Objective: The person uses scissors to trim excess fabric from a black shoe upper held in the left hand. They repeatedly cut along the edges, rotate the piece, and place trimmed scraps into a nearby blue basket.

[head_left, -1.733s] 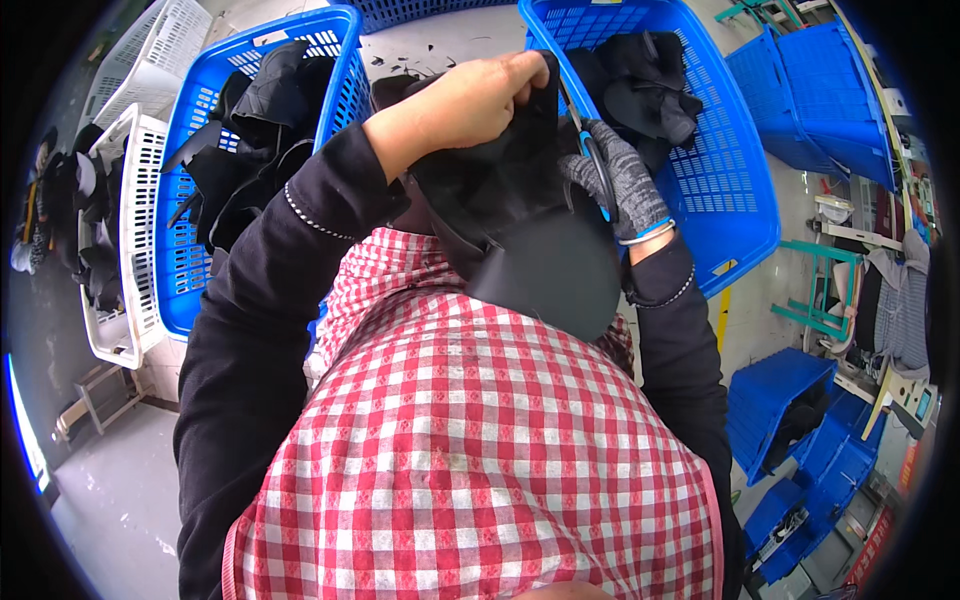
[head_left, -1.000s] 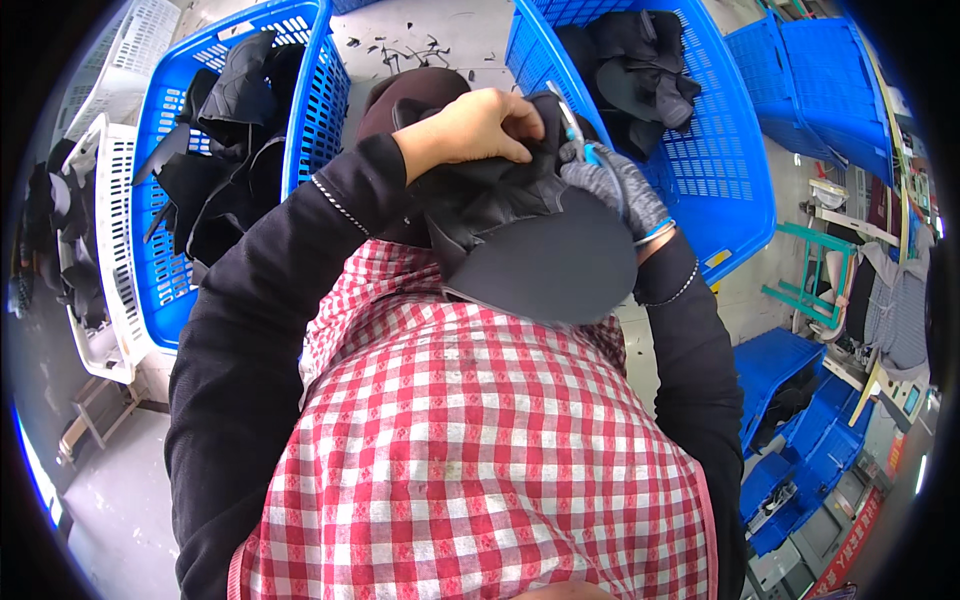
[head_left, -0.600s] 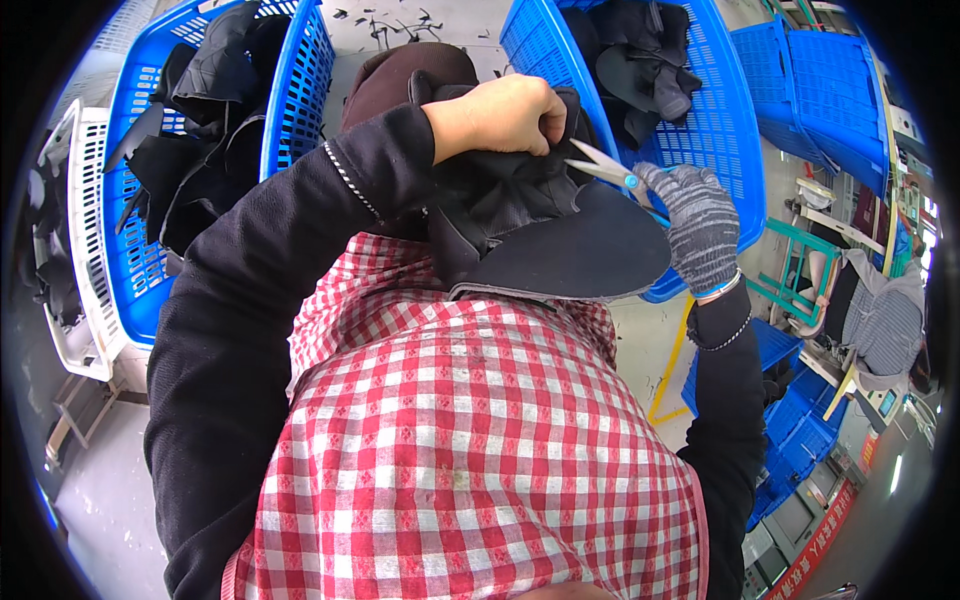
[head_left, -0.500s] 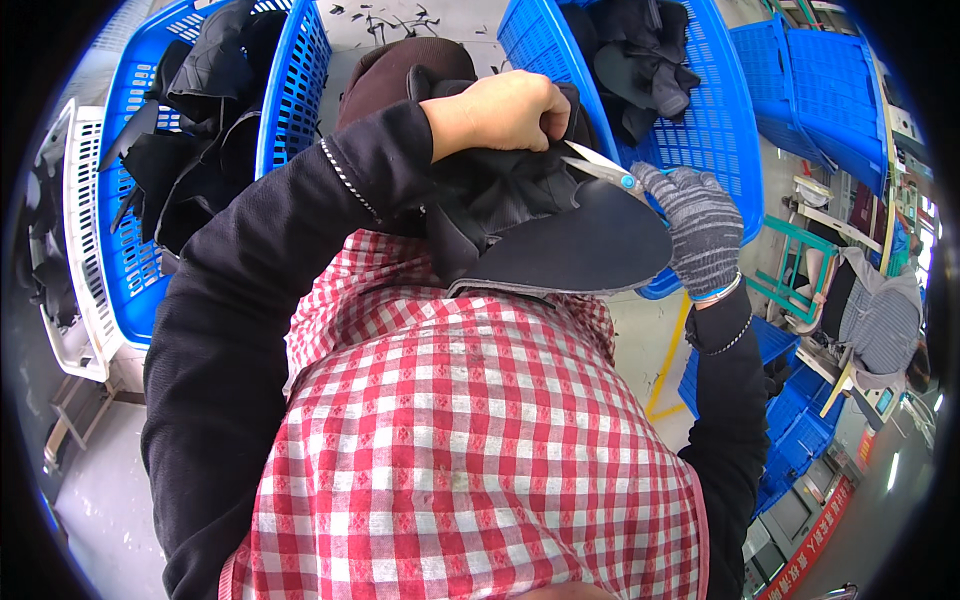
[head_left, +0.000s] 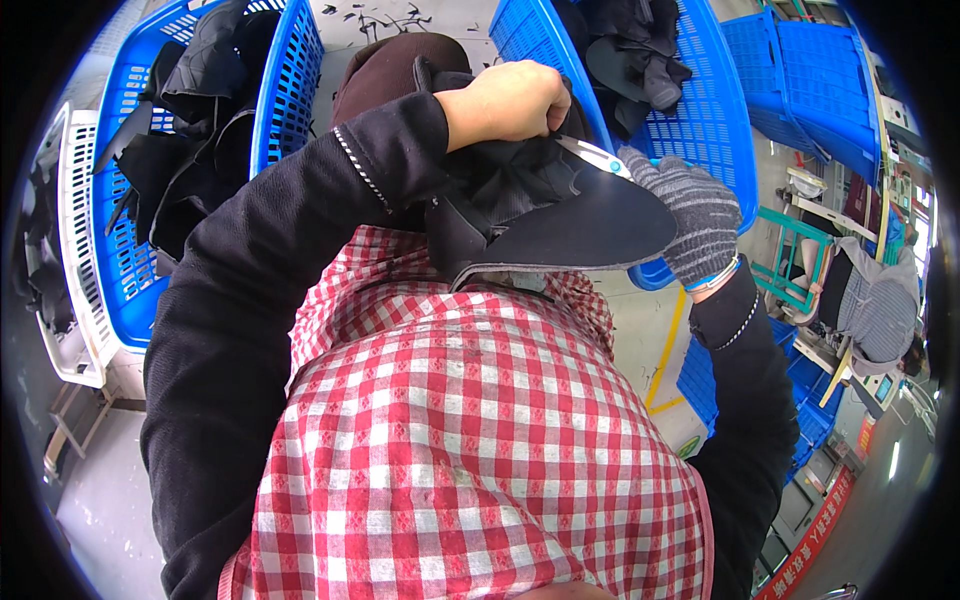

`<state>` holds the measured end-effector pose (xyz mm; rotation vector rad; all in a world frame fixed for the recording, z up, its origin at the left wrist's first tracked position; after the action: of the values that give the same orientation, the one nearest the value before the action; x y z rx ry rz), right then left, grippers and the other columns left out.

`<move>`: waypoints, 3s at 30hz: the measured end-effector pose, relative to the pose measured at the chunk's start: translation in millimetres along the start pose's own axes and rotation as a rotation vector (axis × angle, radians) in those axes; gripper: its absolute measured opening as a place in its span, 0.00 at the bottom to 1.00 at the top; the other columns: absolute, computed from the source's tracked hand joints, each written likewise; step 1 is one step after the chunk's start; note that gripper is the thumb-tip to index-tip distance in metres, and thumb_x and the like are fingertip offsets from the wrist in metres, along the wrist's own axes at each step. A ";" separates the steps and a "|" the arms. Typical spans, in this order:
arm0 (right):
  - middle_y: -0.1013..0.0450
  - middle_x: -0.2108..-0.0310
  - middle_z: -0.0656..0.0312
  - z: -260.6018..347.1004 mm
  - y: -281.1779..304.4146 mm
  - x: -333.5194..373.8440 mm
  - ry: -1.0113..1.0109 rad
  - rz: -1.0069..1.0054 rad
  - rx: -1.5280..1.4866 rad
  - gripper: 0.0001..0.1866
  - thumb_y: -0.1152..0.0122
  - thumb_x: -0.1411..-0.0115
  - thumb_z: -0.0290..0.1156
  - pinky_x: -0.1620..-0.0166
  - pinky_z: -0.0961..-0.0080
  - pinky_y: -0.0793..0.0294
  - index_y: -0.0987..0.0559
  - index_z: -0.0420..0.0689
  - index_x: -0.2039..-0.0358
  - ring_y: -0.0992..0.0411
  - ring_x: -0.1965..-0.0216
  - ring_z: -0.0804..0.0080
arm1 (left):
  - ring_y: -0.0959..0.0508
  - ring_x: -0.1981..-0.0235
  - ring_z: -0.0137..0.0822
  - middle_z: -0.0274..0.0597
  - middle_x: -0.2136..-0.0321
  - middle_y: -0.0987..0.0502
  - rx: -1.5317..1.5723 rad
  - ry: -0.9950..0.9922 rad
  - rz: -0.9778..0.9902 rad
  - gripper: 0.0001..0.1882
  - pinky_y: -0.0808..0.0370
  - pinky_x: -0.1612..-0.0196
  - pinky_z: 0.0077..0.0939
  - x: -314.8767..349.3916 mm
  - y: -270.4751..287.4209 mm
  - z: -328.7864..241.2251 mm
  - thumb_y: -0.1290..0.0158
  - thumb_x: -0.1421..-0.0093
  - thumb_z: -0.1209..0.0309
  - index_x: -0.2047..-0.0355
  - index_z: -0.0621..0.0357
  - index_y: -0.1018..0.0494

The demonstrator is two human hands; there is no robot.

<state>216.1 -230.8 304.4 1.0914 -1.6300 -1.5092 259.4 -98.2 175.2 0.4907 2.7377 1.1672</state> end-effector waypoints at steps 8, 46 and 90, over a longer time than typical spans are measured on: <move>0.23 0.71 0.56 -17.0 -39.5 2.7 -0.076 0.366 0.058 0.18 0.40 0.34 0.38 0.68 0.61 0.24 0.20 0.48 0.46 0.21 0.68 0.59 | 0.16 0.63 0.45 0.42 0.70 0.16 0.018 0.066 -0.036 0.07 0.19 0.58 0.37 1.6 6.1 5.6 0.32 0.53 0.76 0.71 0.55 0.16; 0.20 0.69 0.54 -25.4 -44.6 -6.6 -0.119 0.345 0.000 0.10 0.36 0.37 0.34 0.65 0.59 0.20 0.18 0.50 0.56 0.19 0.66 0.56 | 0.18 0.80 0.30 0.40 0.78 0.20 0.398 0.363 -0.017 0.05 0.21 0.72 0.23 -7.7 0.8 64.3 0.34 0.47 0.76 0.71 0.62 0.18; 0.21 0.58 0.61 -79.2 -163.5 41.1 -0.883 -0.047 -1.417 0.19 0.31 0.34 0.30 0.55 0.78 0.22 0.22 0.41 0.45 0.22 0.58 0.77 | 0.20 0.54 0.36 0.50 0.52 0.20 0.884 0.648 -0.352 0.34 0.22 0.48 0.30 173.3 10.9 23.0 0.37 0.36 0.61 0.39 0.72 0.33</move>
<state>291.5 -301.0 149.2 -0.3830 -0.4825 -2.6142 104.8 -16.2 169.2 -0.3951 3.5802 -0.0570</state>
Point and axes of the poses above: each hand's wrist, its own x-axis away from the middle knuckle, its own y-axis out of the back of the hand, z = x × y, the point moved 9 cm from there along -x, towards the middle knuckle
